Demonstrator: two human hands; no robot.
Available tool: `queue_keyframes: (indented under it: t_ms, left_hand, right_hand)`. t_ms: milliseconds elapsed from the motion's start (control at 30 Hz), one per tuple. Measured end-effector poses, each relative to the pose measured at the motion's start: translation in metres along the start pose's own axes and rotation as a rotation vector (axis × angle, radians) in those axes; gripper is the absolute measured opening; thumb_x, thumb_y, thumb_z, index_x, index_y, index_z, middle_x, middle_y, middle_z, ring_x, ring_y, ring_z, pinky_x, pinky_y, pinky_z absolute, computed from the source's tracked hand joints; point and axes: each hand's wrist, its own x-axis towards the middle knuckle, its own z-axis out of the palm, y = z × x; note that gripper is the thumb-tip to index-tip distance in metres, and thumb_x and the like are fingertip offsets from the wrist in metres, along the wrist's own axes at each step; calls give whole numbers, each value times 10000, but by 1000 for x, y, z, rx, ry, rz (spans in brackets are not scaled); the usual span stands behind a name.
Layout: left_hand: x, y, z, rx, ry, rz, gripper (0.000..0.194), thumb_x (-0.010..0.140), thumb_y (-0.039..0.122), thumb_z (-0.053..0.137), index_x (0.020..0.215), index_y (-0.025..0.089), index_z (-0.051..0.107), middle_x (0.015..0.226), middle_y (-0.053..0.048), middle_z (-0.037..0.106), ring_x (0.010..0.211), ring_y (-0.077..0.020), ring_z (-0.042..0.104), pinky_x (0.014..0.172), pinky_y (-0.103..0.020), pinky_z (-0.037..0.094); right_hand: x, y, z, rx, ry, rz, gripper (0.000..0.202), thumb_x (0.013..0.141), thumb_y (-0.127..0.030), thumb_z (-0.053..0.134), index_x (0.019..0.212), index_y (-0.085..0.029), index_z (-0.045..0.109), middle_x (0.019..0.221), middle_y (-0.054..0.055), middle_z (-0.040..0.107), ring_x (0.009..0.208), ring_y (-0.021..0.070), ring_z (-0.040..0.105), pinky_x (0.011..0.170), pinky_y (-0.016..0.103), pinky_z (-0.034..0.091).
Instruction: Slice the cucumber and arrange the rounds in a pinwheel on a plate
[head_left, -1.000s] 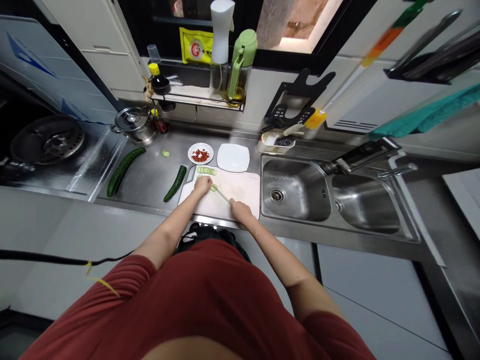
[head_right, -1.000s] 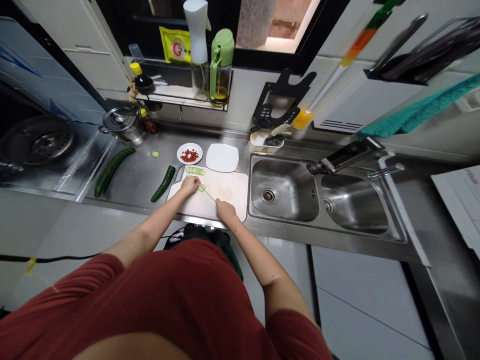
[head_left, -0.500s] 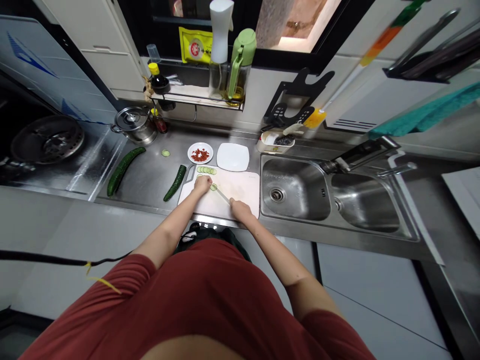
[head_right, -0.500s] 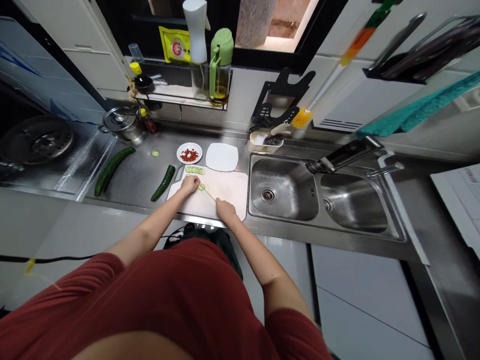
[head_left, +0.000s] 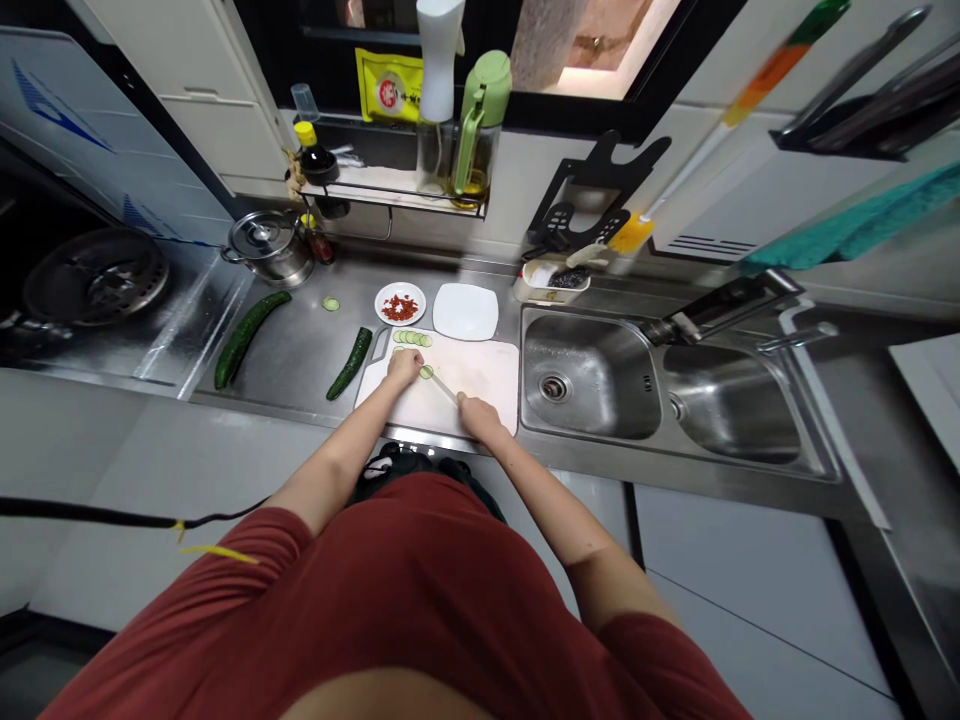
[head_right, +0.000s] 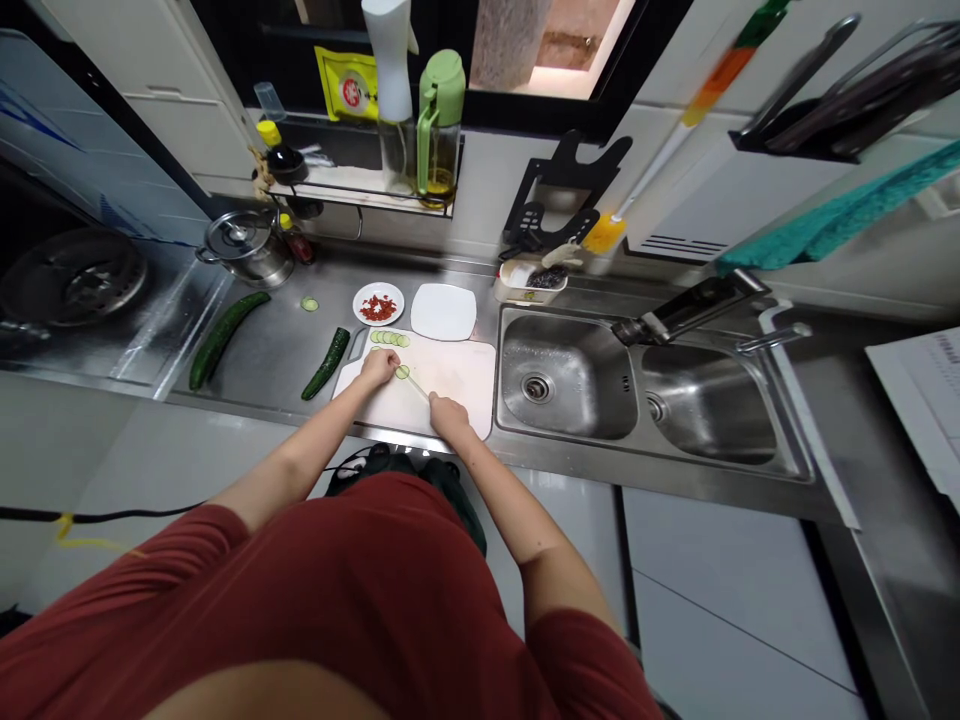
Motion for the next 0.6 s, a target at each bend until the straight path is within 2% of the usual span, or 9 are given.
queue_keyframes:
  t_ms: [300,600]
  left_hand:
    - [-3,2,-1,3,13,0,198,794,153,550,857,190,734,954,-74,716,958,-202,617,844,-282,455]
    - [-9,2,6,52,20,9,174,829,196,544,918,188,693,964,-80,696,936,-206,614,845,-295,448]
  right_hand:
    - [-2,3,0,11,-20,4,333,925,-96,344,1221,-162,479,1084,156,660,1014,236,637,781,306,468]
    - [-12,12,6,3,-13,-6,330,886,-83,369,1186,-160,484,1041,152,670,967,252,652,734,311,470]
